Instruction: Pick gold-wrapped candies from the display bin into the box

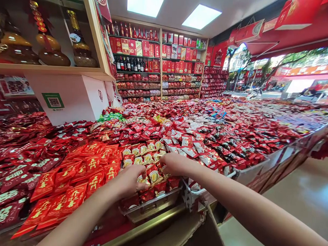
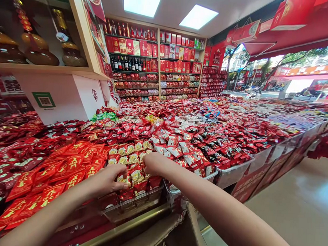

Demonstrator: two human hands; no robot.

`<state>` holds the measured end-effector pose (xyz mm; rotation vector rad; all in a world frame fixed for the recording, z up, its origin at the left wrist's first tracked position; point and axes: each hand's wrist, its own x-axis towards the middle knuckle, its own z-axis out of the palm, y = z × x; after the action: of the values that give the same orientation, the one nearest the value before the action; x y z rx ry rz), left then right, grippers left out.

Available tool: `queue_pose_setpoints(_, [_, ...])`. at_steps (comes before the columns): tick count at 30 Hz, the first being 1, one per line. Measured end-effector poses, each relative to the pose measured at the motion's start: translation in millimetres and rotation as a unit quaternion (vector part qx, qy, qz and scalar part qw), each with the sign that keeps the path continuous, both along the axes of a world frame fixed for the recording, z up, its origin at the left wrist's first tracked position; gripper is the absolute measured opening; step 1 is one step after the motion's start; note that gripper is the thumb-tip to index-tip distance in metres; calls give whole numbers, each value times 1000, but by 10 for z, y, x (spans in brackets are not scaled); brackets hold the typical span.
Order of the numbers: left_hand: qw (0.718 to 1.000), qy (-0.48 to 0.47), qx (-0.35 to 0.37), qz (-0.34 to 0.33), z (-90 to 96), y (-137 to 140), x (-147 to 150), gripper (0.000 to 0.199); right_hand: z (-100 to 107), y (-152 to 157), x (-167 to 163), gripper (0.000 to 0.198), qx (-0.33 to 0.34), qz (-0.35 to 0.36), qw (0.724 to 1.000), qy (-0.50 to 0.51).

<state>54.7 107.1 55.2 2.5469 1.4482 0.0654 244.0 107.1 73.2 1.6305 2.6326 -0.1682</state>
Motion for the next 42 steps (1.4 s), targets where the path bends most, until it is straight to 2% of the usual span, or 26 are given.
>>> queue_pose_setpoints(11, [997,-29,-61,-23,61,66,-49,22,-52,4,76,27,0,20,1000,24])
queue_pose_setpoints(22, [989,-73,-120,-33,85,169,-76,33,-120,-6,63,23,51,60,996,51])
queue_pose_setpoints(26, [992,-69,-100,-28,179,160,-100,38,-128,-3,-39,20,92,102,988,72])
queue_pose_setpoints(30, [997,-40,-58,-29,256,77,-159,32,-152,-17,-197,27,73,144,984,79])
queue_pose_setpoints(36, [999,1,-30,-45,220,-57,-184,19,-110,-37,-242,25,17,124,989,78])
queue_pose_setpoints(39, [1000,10,-17,-21,177,-74,-163,23,-62,-8,-154,29,9,104,993,60])
queue_pose_setpoints(42, [1000,18,-13,0,146,-71,-125,32,-89,28,-66,28,4,118,992,43])
